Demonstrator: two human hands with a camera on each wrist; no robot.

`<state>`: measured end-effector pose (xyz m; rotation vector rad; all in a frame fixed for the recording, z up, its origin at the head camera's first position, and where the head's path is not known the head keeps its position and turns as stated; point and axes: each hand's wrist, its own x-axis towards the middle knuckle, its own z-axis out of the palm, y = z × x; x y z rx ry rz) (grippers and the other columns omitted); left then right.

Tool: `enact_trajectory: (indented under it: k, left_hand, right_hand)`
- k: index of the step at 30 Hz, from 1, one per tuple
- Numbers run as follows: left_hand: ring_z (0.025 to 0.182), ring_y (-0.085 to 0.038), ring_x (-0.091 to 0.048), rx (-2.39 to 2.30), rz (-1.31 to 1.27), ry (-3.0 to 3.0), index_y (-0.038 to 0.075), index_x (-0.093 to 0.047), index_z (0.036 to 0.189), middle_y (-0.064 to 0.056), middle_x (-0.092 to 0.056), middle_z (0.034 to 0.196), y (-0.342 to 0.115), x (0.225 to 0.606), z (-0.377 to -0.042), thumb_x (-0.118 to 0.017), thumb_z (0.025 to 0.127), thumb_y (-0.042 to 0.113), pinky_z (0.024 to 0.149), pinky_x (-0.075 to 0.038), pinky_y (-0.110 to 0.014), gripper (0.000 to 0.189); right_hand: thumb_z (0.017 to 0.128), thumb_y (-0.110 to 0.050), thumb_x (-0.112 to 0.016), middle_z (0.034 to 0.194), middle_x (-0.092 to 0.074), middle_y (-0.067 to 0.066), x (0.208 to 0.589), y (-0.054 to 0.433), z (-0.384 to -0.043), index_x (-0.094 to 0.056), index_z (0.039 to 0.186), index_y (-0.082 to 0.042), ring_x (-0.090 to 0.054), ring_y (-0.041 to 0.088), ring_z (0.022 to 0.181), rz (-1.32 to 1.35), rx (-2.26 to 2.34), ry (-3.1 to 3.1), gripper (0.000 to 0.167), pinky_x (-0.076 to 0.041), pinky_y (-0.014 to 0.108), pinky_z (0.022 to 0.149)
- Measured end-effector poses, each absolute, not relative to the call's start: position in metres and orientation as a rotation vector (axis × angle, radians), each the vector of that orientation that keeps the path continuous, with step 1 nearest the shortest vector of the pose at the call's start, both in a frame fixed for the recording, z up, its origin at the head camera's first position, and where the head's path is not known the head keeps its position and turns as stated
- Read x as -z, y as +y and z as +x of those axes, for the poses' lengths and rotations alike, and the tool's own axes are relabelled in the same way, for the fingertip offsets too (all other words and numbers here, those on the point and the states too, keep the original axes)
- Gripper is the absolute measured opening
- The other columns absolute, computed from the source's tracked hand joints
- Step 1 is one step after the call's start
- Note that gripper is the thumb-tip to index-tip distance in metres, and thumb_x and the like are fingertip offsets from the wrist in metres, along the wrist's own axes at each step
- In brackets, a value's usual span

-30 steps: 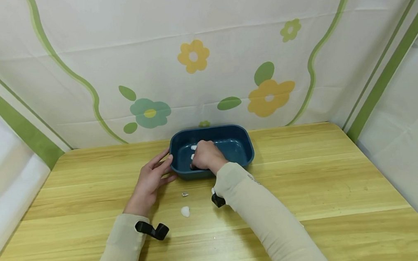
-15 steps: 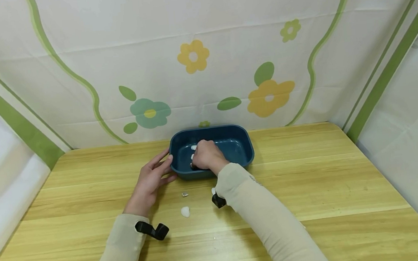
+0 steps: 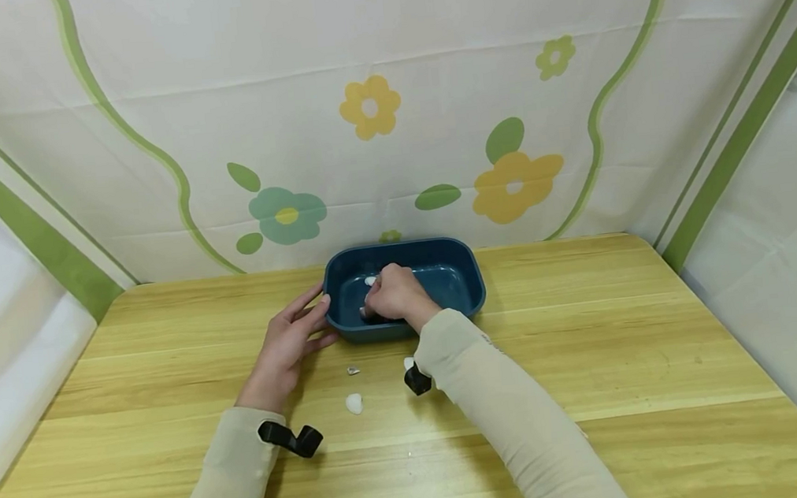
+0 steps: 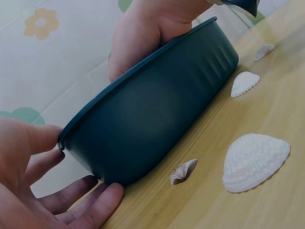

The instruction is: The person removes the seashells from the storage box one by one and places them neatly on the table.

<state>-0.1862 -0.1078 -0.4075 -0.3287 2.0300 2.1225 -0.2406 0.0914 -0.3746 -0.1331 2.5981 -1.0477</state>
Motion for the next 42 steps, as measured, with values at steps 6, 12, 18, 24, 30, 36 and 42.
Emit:
enact_trajectory:
  k: [6,12,18,24,30,36,42]
  left_hand:
    - [0.113,-0.02,-0.069,-2.112,-0.327,2.027,0.035,-0.061,0.153,-0.011,-0.064,0.149,-0.107,0.408,-0.187,-0.067,0.108,0.039,0.099,-0.064,-0.036,0.045]
    - [0.114,-0.021,-0.069,-2.114,-0.323,2.032,0.035,-0.062,0.152,-0.011,-0.064,0.149,-0.107,0.408,-0.188,-0.067,0.108,0.04,0.101,-0.063,-0.038,0.045]
    - [0.113,-0.021,-0.068,-2.116,-0.325,2.026,0.035,-0.062,0.152,-0.011,-0.065,0.148,-0.106,0.408,-0.188,-0.068,0.107,0.04,0.101,-0.063,-0.037,0.046]
    - [0.112,-0.02,-0.069,-2.124,-0.34,2.024,0.035,-0.063,0.152,-0.011,-0.065,0.147,-0.106,0.408,-0.188,-0.068,0.107,0.038,0.099,-0.064,-0.037,0.045]
    - [0.112,-0.021,-0.068,-2.118,-0.358,2.033,0.035,-0.063,0.151,-0.01,-0.065,0.146,-0.106,0.408,-0.188,-0.068,0.107,0.039,0.097,-0.064,-0.035,0.044]
    - [0.111,-0.02,-0.069,-2.128,-0.349,2.023,0.034,-0.063,0.152,-0.01,-0.065,0.146,-0.106,0.408,-0.187,-0.068,0.108,0.037,0.096,-0.065,-0.034,0.044]
    - [0.114,-0.021,-0.069,-2.126,-0.337,2.025,0.033,-0.061,0.153,-0.01,-0.064,0.148,-0.107,0.408,-0.186,-0.067,0.108,0.037,0.096,-0.065,-0.034,0.045]
  right_hand:
    - [0.094,-0.019,-0.083,0.108,-0.079,0.005,0.376,0.096,-0.244,-0.086,0.1,-0.011,-0.069,0.02,0.089,-0.091,1.194,2.509,0.01,-0.06,0.03,0.076]
    - [0.095,-0.023,-0.083,0.102,-0.076,0.008,0.376,0.103,-0.247,-0.084,0.105,-0.01,-0.069,0.02,0.088,-0.11,1.323,2.412,0.017,-0.06,0.028,0.074]
    - [0.096,-0.03,-0.083,0.108,-0.077,0.009,0.368,0.112,-0.249,-0.082,0.111,-0.011,-0.07,0.024,0.095,-0.074,1.473,2.283,0.024,-0.059,0.03,0.08]
    - [0.097,-0.028,-0.083,0.113,-0.076,0.015,0.359,0.121,-0.246,-0.081,0.115,-0.01,-0.068,0.035,0.104,-0.088,1.616,2.22,0.026,-0.059,0.039,0.089]
    - [0.098,-0.025,-0.082,0.106,-0.075,0.006,0.344,0.127,-0.235,-0.079,0.115,-0.008,-0.068,0.033,0.099,-0.122,1.702,2.178,0.025,-0.061,0.04,0.09]
    - [0.099,-0.024,-0.08,0.1,-0.073,0.002,0.331,0.134,-0.22,-0.077,0.115,-0.007,-0.066,0.028,0.091,-0.153,1.731,2.177,0.024,-0.058,0.034,0.081]
    - [0.099,-0.024,-0.08,0.102,-0.074,0.003,0.326,0.138,-0.214,-0.076,0.116,-0.006,-0.066,0.023,0.087,-0.191,1.739,2.175,0.024,-0.058,0.031,0.078]
